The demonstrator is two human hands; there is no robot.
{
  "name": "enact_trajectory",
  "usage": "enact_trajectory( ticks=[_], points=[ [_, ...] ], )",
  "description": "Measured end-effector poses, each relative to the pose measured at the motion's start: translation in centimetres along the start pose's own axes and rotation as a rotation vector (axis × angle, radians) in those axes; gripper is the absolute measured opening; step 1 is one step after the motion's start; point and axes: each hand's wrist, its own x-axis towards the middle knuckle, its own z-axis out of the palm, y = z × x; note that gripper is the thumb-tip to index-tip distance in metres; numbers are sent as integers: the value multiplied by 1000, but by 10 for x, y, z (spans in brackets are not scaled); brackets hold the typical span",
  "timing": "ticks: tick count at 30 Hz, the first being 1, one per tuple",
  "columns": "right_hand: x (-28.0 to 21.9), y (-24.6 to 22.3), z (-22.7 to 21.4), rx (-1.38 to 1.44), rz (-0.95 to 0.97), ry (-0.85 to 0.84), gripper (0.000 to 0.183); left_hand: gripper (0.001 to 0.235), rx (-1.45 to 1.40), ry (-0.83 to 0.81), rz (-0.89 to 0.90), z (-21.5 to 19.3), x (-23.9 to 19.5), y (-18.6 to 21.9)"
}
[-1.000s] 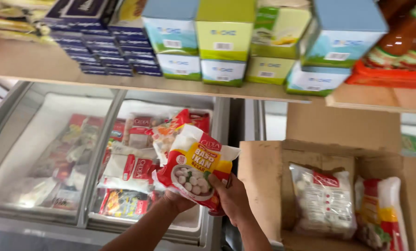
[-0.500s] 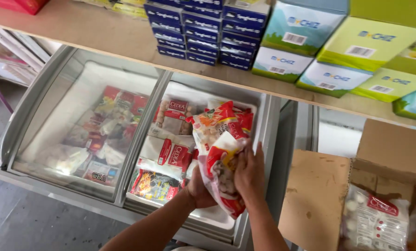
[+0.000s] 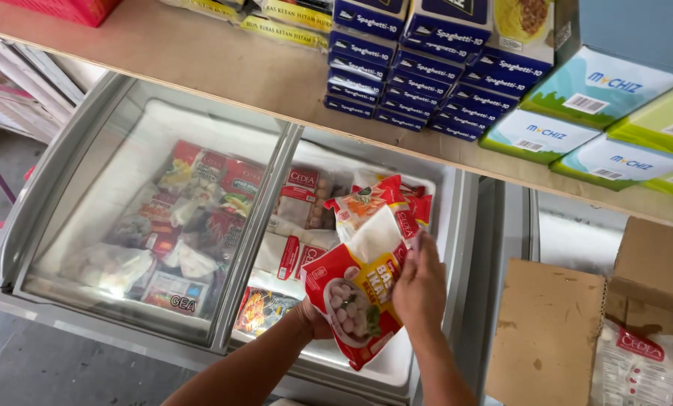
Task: Organizing and wiping down frozen food packets within grocery store chest freezers and a cardboard box.
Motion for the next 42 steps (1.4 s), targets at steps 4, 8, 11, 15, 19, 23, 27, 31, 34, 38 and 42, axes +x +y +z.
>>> enact_trajectory(
  ticks=[4, 8, 11, 15, 19, 23, 27, 31, 34, 38, 42],
  points=[
    [-50, -38, 33, -35, -384, -13, 46, 43, -83, -129, 33, -70, 0, 11],
    [-76, -56, 33, 234, -554, -232, 40, 45, 70, -29, 25, -2, -23, 26],
    [-52, -61, 22, 328, -125, -291, 42, 19, 112, -260, 35, -41, -39, 23],
    [-21, -59, 20, 176, -78, -190, 41, 22, 14, -207, 101, -49, -40, 22],
    [-73, -67, 53, -72, -485, -47, 41, 26, 6, -194, 76, -36, -25, 19],
    [-98, -88, 36, 284, -539, -348, 32, 33, 1, -162, 68, -16, -16, 18],
    [-55, -28, 32, 676, -51, -202, 37, 40, 11, -122, 69, 27, -16, 25],
    [-44, -23, 25, 374, -24, -132, 44, 47, 25, -85, 69, 84, -11, 32],
    [-68, -38, 20, 15, -349, -83, 45, 53, 20, -66, 41, 78, 1, 21],
    [-60, -42, 3, 99, -593, -193, 45, 60, 29, -42, 34, 10, 8, 9],
    [-8, 11, -4, -25, -588, 15, 47, 68, 31, 0, 52, -5, 0, -15]
  ],
)
